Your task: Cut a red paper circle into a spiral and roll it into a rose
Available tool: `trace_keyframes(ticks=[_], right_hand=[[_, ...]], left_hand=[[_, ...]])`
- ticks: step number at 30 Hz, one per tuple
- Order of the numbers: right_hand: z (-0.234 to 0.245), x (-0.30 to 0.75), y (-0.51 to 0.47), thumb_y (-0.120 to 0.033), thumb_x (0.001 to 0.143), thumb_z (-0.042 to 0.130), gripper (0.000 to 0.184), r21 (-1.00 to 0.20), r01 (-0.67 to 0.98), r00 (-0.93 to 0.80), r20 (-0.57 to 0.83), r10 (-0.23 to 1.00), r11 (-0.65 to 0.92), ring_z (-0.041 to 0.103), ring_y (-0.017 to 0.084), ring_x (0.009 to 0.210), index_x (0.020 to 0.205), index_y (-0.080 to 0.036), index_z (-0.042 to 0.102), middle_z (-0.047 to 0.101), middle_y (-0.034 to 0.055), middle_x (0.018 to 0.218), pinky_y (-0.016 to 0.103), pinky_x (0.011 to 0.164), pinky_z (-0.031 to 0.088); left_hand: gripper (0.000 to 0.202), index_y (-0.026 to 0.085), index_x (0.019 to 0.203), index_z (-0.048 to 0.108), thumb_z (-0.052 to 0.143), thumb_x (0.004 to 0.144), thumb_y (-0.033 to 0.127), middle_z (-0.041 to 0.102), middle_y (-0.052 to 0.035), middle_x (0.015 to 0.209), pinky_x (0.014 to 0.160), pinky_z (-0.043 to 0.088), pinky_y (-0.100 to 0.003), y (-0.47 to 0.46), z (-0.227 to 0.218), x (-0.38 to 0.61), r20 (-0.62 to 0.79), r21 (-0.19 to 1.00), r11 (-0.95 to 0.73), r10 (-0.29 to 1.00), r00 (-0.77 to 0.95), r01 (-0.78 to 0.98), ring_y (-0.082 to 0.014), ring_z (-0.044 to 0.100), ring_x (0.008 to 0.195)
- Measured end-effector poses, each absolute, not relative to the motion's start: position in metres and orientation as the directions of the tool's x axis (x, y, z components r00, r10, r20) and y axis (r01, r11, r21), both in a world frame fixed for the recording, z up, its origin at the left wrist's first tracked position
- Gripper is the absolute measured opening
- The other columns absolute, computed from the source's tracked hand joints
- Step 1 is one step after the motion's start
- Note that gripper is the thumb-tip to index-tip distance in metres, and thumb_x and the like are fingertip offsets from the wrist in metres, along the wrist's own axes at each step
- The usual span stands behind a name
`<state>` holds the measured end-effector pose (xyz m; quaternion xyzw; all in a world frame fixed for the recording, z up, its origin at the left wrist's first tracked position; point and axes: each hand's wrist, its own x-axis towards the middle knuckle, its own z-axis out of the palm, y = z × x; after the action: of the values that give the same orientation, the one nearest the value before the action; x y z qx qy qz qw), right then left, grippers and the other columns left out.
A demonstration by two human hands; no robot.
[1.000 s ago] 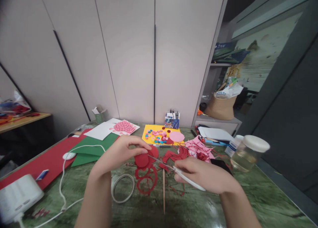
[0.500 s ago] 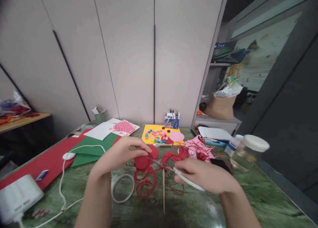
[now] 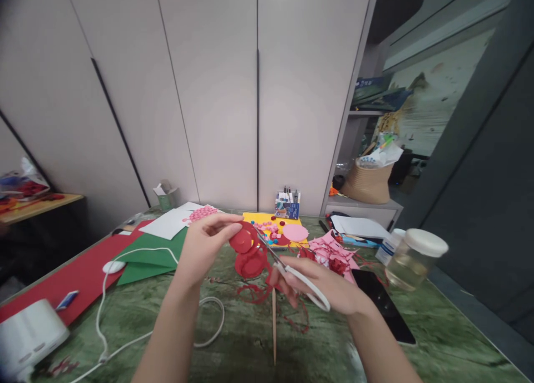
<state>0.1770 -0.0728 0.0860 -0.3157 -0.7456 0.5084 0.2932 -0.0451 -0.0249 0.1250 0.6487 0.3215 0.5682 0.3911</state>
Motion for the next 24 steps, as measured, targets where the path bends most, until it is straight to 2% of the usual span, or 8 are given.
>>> trace_keyframes(ticks=[3,10,24], right_hand=[[0.082,0.177,-0.071,-0.06,0.085,0.04,0.049,-0.953,0.107,-0.636,0.155,0.756,0.285,0.048,0.012,0.059,0.098,-0.016,0.057,0.052,0.0015,0.073,0.027,0.057,0.036],[0.082,0.176,-0.071,-0.06,0.084,0.04,0.05,-0.949,0.115,-0.625,0.161,0.764,0.294,0.048,0.013,0.06,0.097,-0.014,0.056,0.051,0.0013,0.071,0.027,0.057,0.035],[0.084,0.166,-0.077,-0.061,0.085,0.035,0.05,-0.95,0.113,-0.593,0.171,0.787,0.292,0.044,0.014,0.062,0.097,-0.017,0.055,0.048,0.0008,0.072,0.03,0.059,0.032]], left_hand=[[0.012,0.021,0.082,0.071,0.066,0.072,0.026,0.073,-0.0025,0.081,0.067,0.053,-0.021,-0.026,0.122,-0.04,0.484,0.873,-0.473,0.87,0.092,-0.114,-0.0122,0.066,0.073],[0.012,0.019,0.081,0.07,0.068,0.071,0.025,0.073,-0.0014,0.078,0.065,0.053,-0.018,-0.03,0.121,-0.03,0.459,0.878,-0.438,0.884,0.082,-0.195,-0.011,0.067,0.072],[0.014,0.016,0.082,0.07,0.065,0.072,0.025,0.072,-0.0047,0.08,0.067,0.054,-0.024,-0.041,0.121,-0.023,0.483,0.874,-0.479,0.875,0.03,-0.079,-0.0146,0.067,0.073]])
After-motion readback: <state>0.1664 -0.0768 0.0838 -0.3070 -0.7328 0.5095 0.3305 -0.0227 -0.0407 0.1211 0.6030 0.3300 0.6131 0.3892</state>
